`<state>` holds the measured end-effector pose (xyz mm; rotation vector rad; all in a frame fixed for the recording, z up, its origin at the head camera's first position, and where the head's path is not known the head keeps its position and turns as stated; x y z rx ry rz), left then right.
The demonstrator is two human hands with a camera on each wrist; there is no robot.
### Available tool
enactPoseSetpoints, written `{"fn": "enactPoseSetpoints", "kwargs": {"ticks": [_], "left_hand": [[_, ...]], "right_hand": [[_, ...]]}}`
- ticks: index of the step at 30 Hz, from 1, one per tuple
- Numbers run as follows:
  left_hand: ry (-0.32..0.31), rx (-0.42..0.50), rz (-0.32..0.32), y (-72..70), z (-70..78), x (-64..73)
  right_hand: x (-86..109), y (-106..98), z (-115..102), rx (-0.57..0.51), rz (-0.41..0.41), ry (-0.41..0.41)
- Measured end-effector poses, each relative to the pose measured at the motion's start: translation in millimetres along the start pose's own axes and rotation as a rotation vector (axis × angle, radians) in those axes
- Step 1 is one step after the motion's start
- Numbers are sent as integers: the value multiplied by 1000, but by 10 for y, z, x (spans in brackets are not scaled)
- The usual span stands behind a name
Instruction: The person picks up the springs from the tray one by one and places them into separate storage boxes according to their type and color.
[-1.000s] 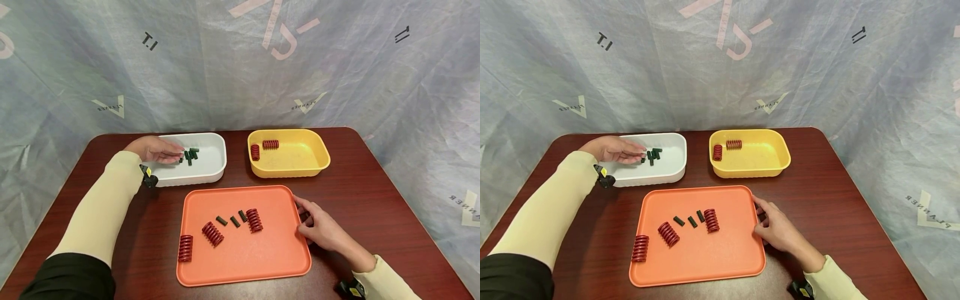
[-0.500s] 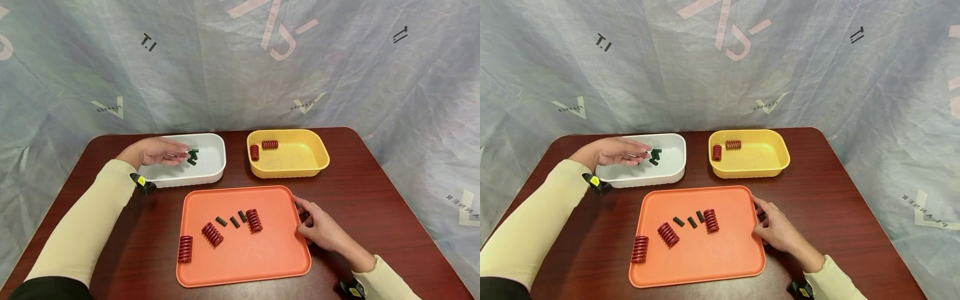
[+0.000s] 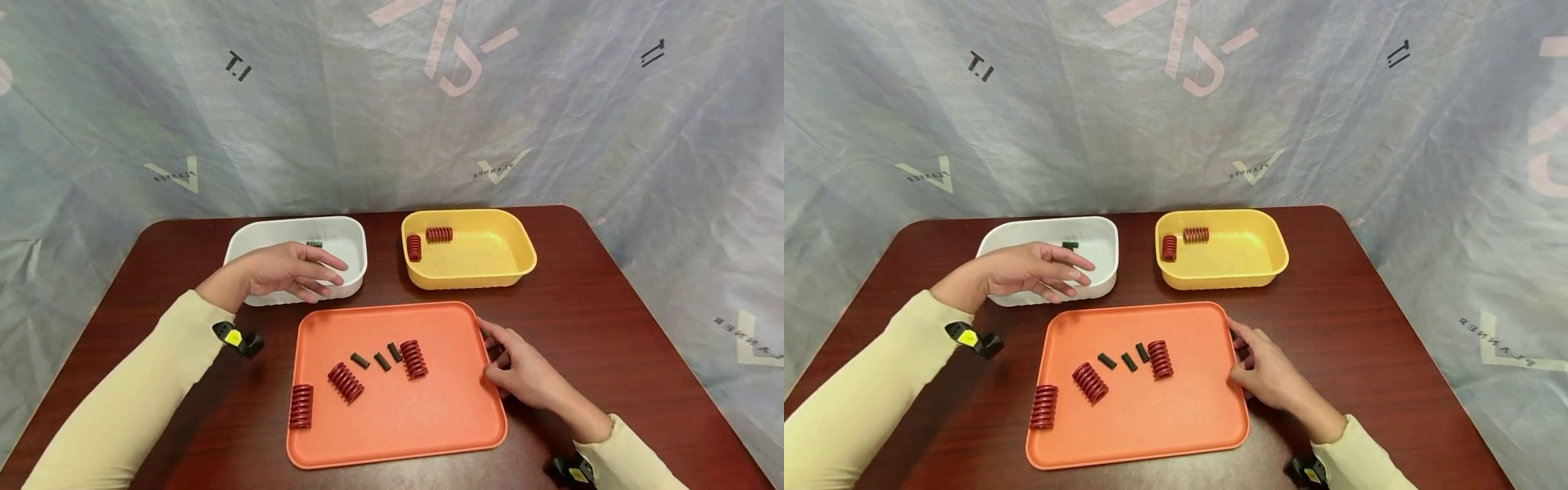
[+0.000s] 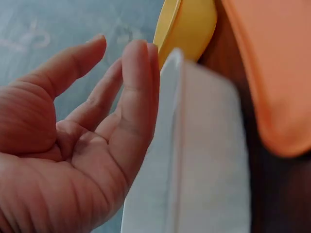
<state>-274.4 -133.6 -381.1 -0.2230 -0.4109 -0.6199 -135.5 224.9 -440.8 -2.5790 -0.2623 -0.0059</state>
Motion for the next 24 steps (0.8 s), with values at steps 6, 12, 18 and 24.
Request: {"fn": "enactPoseSetpoints", "kwargs": {"ticks": [6, 12, 18, 24], "left_hand": [[-18, -33, -65, 362, -111, 27], [-75, -55, -86, 557, -336, -7], [-118, -66, -128, 659, -516, -32], [-140, -81, -144, 721, -642, -48]], "right_hand": [[-5, 3, 6, -3, 1, 5], [-6, -7, 2, 8, 5, -4], [-7, -8, -2, 8, 8, 0], [-4, -12, -8, 7, 15, 2]]}}
Point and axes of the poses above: each hand's wrist, its own x-axis away from the middle knuckle, its own y-axis out of the palm, z = x × y, the point moved 7 cm from there along -x, towards the middle knuckle, and after that the axes turned 9 degrees about z, right-handed, at the moved point
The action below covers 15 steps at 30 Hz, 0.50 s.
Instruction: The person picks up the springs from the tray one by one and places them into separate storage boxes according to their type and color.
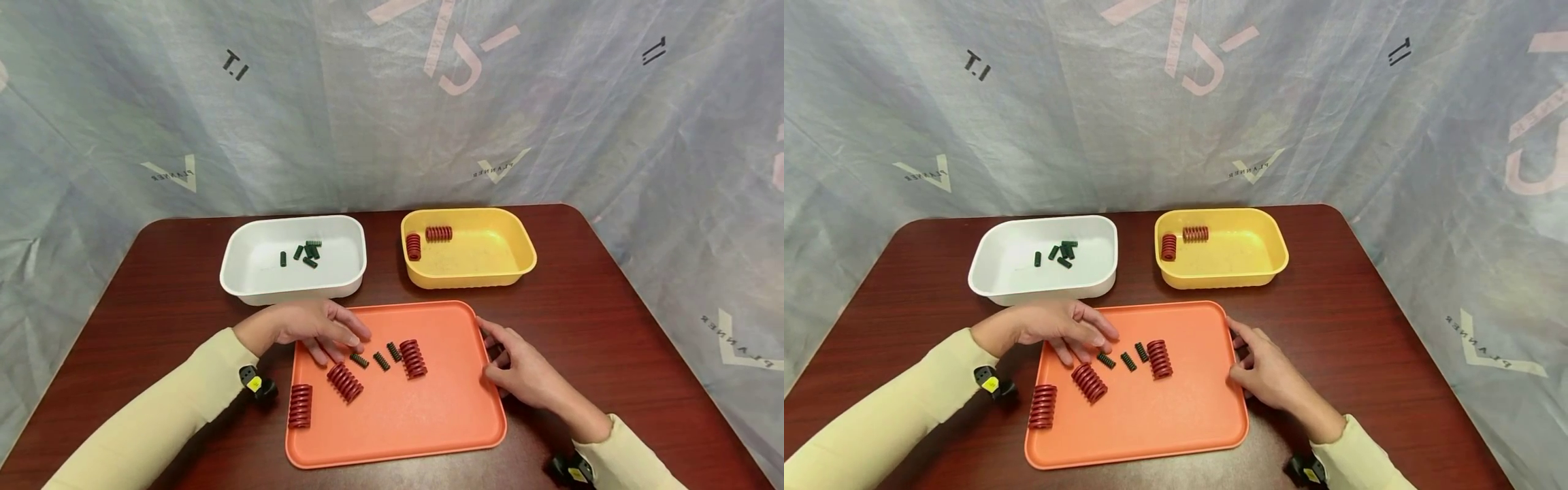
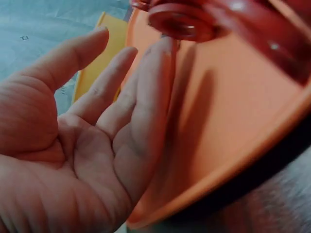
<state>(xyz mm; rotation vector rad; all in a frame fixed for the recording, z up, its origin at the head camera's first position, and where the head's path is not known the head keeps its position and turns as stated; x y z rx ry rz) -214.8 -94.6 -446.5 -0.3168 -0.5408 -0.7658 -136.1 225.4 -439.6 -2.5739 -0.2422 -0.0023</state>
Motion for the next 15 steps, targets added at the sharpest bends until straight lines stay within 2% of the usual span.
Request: {"fn": "enactPoseSetpoints", "kwargs": {"ticks": [9, 15], "left_hand": [[1, -2, -27, 61, -26, -77], [10, 40, -46, 96, -35, -118]], "right_hand": [[-3, -5, 9, 0, 2, 2], [-3, 4, 17, -4, 0, 9]]}}
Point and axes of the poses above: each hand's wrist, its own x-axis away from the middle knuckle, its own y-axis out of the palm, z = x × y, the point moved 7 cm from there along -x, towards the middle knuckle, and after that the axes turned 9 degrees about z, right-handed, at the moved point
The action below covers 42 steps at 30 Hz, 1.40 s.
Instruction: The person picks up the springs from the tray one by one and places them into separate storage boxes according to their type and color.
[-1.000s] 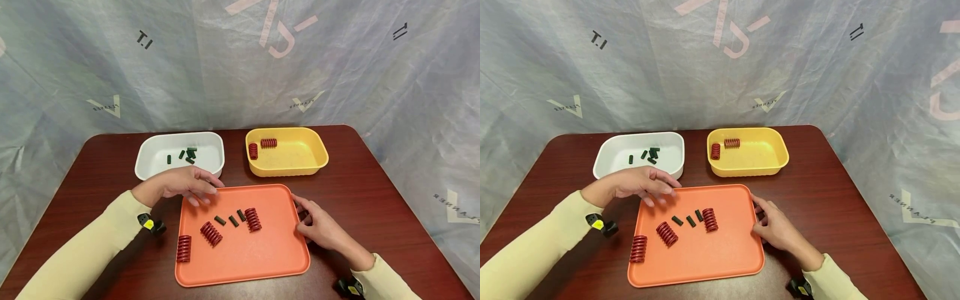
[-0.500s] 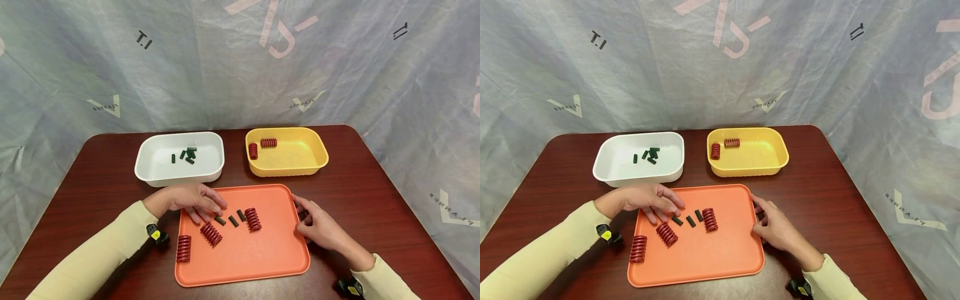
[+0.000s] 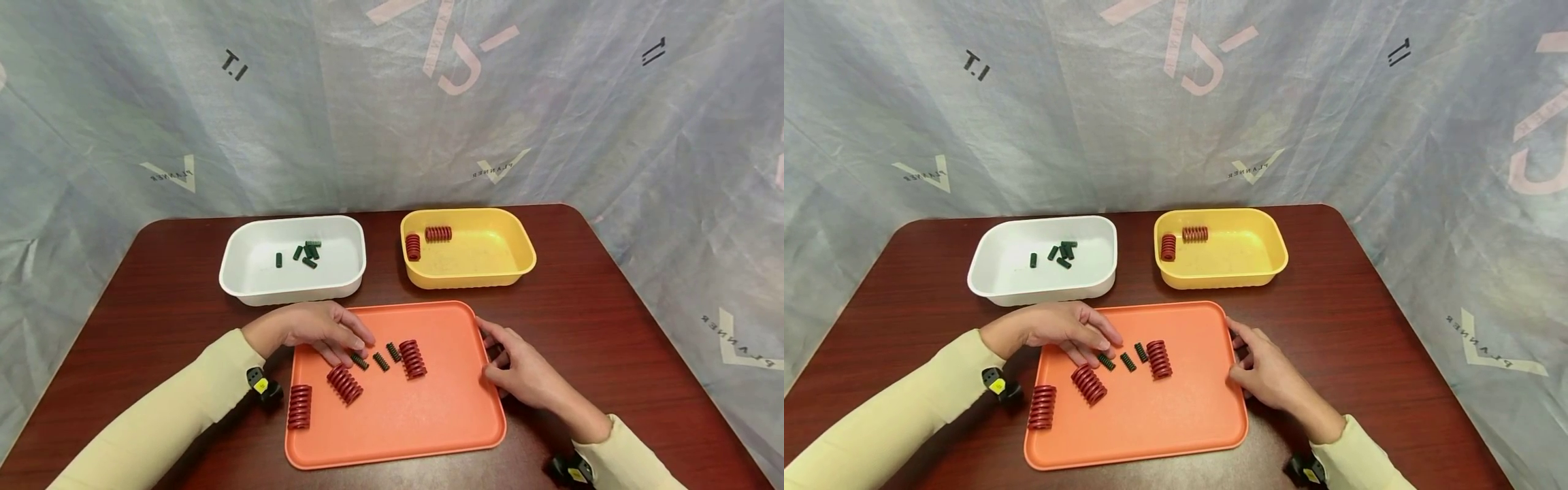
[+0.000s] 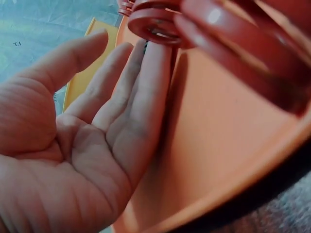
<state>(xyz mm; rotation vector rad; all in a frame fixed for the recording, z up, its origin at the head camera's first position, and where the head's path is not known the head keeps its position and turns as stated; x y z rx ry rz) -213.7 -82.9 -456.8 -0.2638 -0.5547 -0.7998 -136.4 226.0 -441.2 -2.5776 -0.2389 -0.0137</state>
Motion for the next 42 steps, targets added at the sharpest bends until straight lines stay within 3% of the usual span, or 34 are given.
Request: {"fn": "enactPoseSetpoints", "kwargs": {"ticks": [7, 14, 25, 42], "left_hand": [[66, 66, 19, -12, 46, 1], [99, 20, 89, -37, 89, -4], [94, 26, 185, -106, 101, -4], [106, 38, 169, -98, 102, -14]], "right_hand": [[4, 5, 0, 1, 2, -1], [5, 14, 11, 3, 15, -5], [-2, 12, 12, 6, 15, -7], [-8, 3, 11, 18, 8, -14]]}}
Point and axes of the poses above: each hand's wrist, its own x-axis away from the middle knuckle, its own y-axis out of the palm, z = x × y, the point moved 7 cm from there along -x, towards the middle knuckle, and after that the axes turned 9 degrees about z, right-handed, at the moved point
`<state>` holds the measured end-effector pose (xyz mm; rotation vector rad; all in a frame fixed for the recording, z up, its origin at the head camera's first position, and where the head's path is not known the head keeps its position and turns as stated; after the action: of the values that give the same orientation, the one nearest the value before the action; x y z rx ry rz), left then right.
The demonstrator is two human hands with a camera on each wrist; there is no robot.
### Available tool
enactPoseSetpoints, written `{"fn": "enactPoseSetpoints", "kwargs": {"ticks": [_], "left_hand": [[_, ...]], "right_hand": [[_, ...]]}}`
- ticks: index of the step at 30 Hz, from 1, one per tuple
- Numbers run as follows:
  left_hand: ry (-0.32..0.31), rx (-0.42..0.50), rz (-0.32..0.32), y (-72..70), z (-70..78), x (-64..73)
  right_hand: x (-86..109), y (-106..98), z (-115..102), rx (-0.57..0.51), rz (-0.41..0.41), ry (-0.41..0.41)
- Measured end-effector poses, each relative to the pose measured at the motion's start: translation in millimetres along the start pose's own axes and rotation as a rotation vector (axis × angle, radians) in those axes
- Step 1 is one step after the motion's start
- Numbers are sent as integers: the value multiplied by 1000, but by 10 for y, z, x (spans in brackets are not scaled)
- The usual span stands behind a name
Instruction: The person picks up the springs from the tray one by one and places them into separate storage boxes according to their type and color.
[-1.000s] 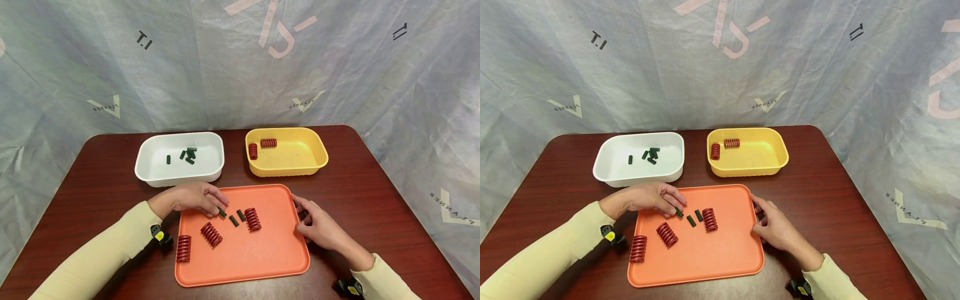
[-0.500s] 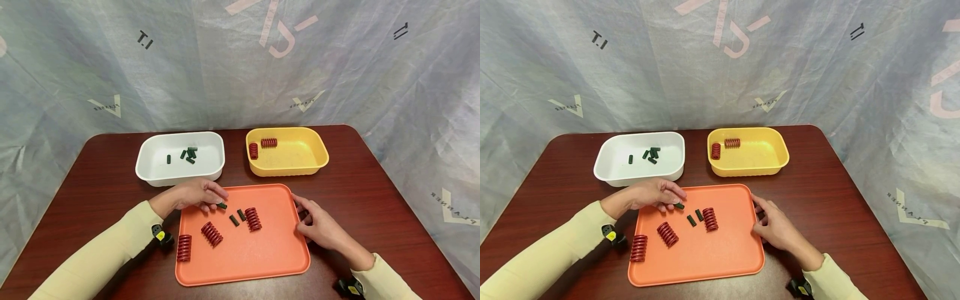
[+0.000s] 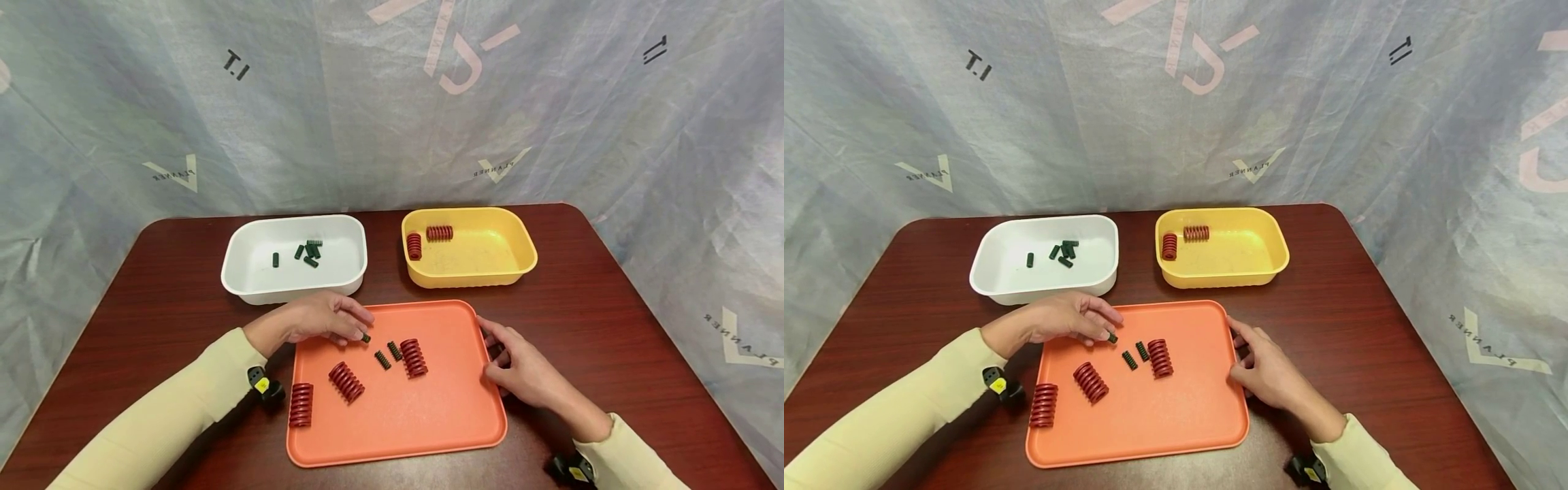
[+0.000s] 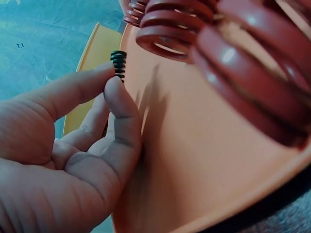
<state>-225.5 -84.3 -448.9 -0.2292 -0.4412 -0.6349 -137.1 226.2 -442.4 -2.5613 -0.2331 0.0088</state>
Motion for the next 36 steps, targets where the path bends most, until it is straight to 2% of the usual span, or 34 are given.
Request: {"fn": "enactPoseSetpoints", "kwargs": {"ticks": [10, 19, 26, 31, 36], "left_hand": [[7, 26, 2, 2, 28, 7], [64, 81, 40, -85, 169, 40], [102, 84, 50, -152, 330, 121], [126, 114, 60, -272, 491, 184], [134, 197, 76, -477, 610, 234]], "right_hand": [[-1, 8, 2, -5, 8, 8], [-1, 11, 11, -8, 3, 10], [-5, 14, 18, -19, -4, 18], [-9, 12, 15, -21, -11, 21], [-9, 17, 12, -21, -17, 18]]}}
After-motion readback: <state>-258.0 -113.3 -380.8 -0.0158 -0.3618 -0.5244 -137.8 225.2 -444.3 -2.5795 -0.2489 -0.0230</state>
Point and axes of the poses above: each hand's wrist, its own x-axis away from the middle knuckle, its own y-axis out of the palm, z = x × y, the point moved 7 cm from there along -x, towards the middle knuckle, and after that the axes turned 9 degrees about z, right-handed, at the moved point
